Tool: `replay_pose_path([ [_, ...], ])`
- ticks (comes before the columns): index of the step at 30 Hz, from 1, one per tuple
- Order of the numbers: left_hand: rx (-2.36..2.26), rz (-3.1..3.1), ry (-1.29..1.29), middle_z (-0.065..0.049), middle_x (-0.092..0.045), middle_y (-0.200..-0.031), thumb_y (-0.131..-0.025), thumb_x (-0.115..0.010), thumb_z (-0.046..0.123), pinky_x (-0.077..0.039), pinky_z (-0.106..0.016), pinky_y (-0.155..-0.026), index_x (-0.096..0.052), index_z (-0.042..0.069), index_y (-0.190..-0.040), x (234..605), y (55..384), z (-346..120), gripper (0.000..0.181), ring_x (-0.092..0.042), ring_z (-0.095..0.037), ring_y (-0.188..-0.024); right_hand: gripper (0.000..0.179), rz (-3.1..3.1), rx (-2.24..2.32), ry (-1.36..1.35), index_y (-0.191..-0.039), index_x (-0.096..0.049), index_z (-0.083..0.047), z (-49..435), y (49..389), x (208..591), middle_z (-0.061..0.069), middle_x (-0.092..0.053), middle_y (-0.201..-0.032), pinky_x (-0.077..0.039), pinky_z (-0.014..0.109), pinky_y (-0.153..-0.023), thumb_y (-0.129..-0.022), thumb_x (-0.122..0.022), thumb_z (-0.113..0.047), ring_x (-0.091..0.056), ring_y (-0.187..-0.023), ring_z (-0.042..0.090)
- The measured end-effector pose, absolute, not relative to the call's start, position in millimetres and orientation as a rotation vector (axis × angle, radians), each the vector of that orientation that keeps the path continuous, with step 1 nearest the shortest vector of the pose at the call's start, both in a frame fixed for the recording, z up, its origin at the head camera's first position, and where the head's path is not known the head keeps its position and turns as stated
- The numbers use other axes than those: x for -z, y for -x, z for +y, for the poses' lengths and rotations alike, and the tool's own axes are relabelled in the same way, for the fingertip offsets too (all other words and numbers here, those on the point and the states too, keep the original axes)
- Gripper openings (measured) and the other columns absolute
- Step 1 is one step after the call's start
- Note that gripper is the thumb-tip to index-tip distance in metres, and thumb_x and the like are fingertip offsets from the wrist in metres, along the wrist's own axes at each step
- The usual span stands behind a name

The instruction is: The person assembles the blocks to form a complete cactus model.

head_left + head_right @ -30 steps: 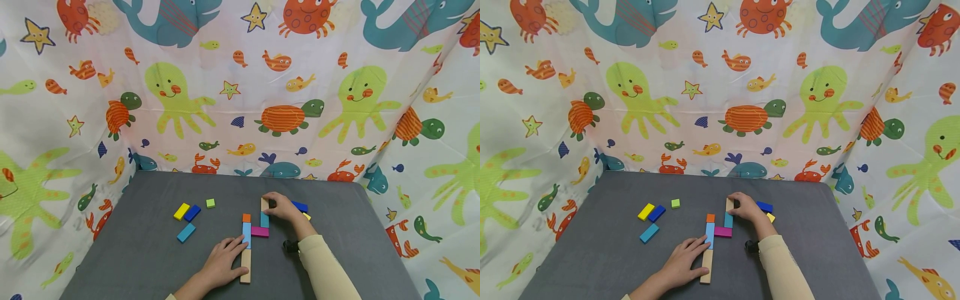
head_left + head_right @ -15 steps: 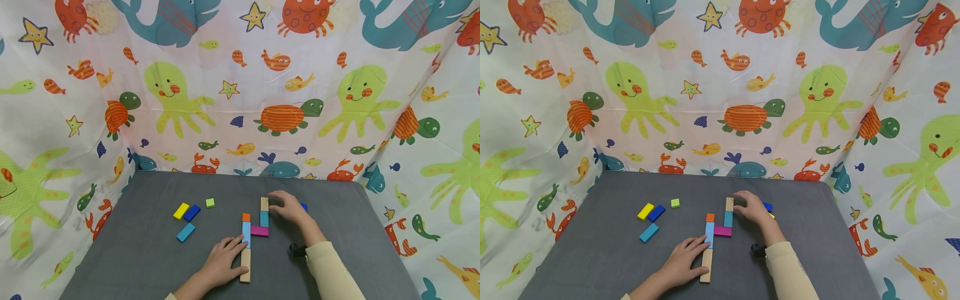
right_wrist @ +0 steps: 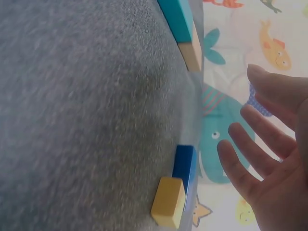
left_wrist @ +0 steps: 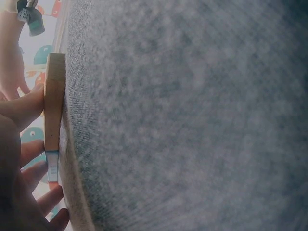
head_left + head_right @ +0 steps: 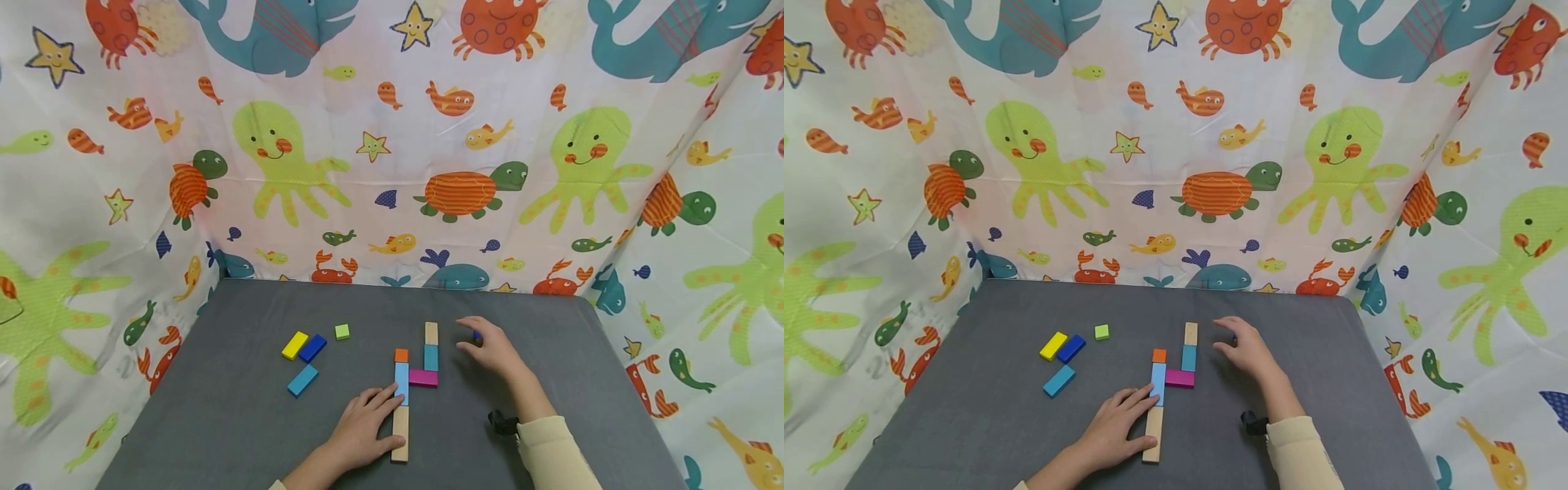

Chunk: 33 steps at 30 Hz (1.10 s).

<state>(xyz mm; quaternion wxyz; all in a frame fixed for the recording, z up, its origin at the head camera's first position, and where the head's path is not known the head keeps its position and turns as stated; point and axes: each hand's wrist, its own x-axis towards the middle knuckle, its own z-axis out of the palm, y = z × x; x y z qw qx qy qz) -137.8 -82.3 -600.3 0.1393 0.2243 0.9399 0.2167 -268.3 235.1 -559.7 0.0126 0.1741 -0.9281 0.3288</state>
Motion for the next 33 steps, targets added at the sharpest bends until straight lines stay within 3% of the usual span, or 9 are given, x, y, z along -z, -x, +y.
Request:
replay_pose_path([
  [10,-0.641,2.714,-0.648,0.012,-0.028,-0.165,-0.090,-0.062,0.065,-0.033,-0.061,-0.113,-0.038,0.039,-0.155,600,139,-83,0.074,-0.035,-0.026,-0.143,0.051,-2.844,-1.067,-0.526,-0.134,-0.064,-0.007,244,251,563,0.015,-0.062,-0.136,-0.054,0.055,-0.093,-0.087,-0.080,-0.017,-0.061,-0.117,0.038],
  [21,-0.725,2.676,-0.599,0.010,-0.032,-0.164,-0.088,-0.065,0.066,-0.032,-0.064,-0.112,-0.041,0.038,-0.153,597,140,-82,0.074,-0.036,-0.027,-0.141,0.052,-2.849,-1.134,-0.557,-0.135,-0.063,-0.006,226,242,571,0.013,-0.063,-0.134,-0.057,0.051,-0.091,-0.087,-0.080,-0.017,-0.061,-0.120,0.033],
  [25,-0.854,2.642,-0.547,0.006,-0.037,-0.161,-0.089,-0.065,0.065,-0.034,-0.067,-0.110,-0.046,0.035,-0.151,595,146,-85,0.072,-0.040,-0.030,-0.140,0.057,-2.896,-1.133,-0.567,-0.140,-0.059,-0.009,215,242,574,0.011,-0.058,-0.142,-0.054,0.053,-0.096,-0.089,-0.079,-0.022,-0.056,-0.129,0.034],
  [33,-0.988,2.788,-0.470,0.002,-0.047,-0.155,-0.092,-0.069,0.050,-0.040,-0.064,-0.107,-0.055,0.026,-0.145,590,154,-105,0.060,-0.046,-0.030,-0.138,0.067,-3.015,-1.004,-0.615,-0.150,-0.050,-0.022,198,241,580,0.006,-0.047,-0.155,-0.036,0.061,-0.113,-0.091,-0.076,-0.037,-0.040,-0.144,0.036],
])
